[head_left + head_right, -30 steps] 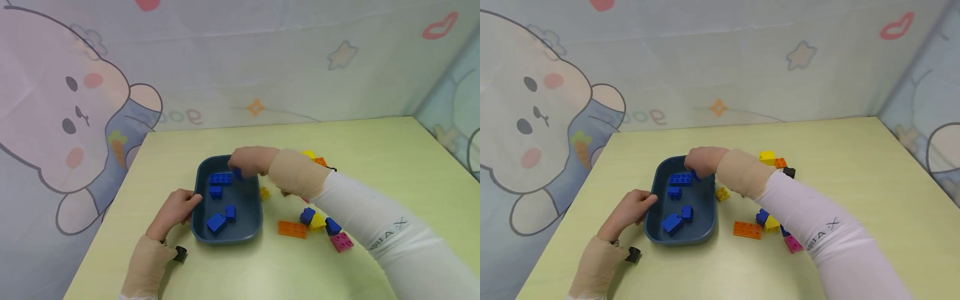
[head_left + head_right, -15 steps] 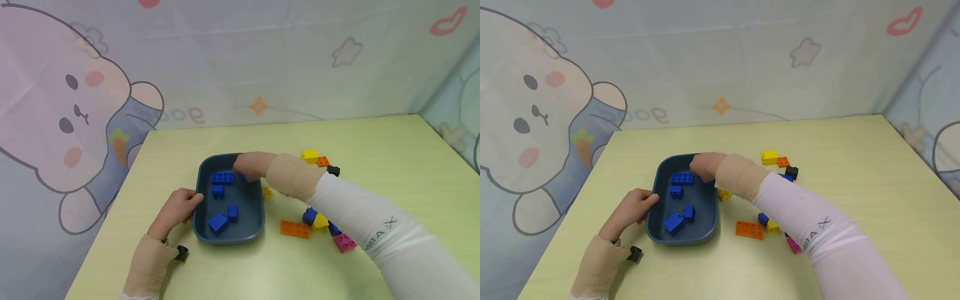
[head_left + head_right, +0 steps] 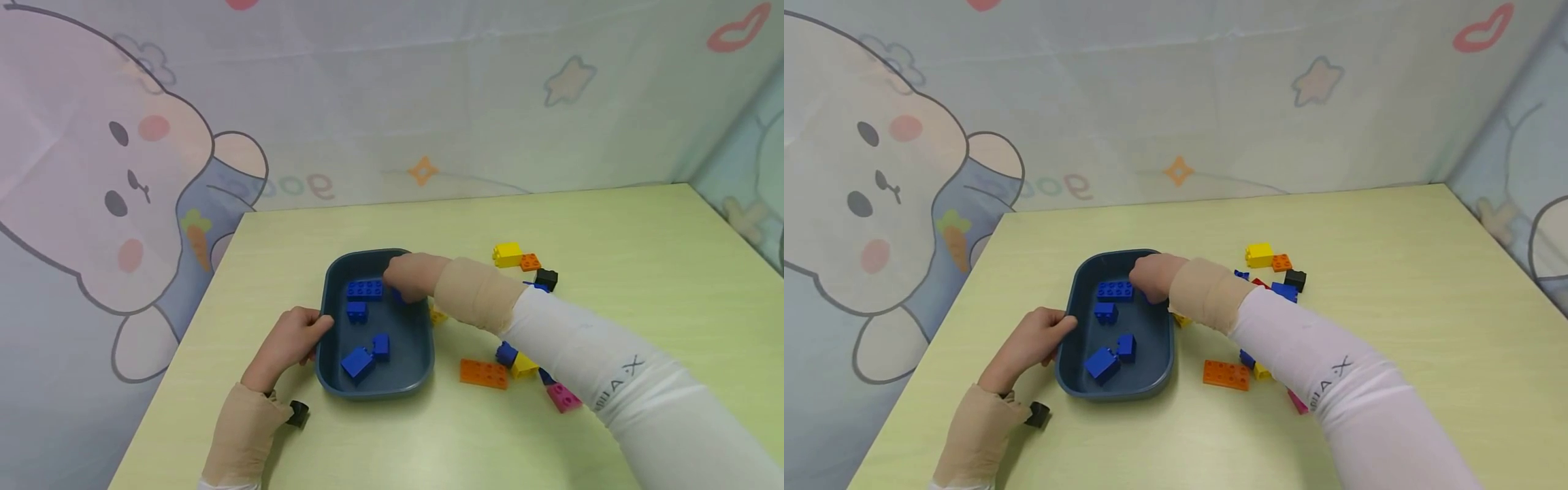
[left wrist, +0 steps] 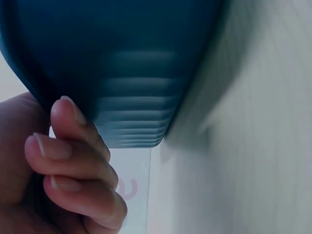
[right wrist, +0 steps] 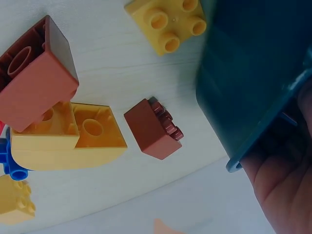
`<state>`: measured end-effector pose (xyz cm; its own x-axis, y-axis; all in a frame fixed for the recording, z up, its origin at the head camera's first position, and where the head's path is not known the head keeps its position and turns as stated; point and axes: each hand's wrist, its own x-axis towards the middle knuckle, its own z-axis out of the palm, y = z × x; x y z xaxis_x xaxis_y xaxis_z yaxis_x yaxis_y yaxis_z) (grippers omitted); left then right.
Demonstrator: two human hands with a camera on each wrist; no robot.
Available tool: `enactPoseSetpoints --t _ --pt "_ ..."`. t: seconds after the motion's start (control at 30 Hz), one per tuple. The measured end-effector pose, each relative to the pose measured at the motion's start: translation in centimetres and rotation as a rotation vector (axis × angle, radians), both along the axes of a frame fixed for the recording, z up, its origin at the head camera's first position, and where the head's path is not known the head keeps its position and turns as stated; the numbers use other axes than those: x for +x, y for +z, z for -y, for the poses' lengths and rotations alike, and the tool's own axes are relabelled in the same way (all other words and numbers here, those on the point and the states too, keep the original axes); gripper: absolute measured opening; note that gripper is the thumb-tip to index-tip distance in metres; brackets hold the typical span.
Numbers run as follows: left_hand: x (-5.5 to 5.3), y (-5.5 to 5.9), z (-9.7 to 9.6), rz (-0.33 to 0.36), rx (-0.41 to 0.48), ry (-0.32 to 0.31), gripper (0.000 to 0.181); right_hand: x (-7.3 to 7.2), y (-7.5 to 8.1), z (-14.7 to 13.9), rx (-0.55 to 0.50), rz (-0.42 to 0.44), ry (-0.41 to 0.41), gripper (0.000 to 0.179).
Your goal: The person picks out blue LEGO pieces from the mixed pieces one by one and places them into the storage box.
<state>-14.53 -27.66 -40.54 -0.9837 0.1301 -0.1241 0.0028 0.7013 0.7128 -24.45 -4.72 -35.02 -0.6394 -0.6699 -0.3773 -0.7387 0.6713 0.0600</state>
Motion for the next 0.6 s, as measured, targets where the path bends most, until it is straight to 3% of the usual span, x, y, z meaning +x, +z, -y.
enactPoseSetpoints --t 0.6 --pt "0.13 -0.04 -0.17 -0.002 0.016 0.013 0.038 -0.04 0.33 -0.09 -0.012 0.006 -0.012 0.024"
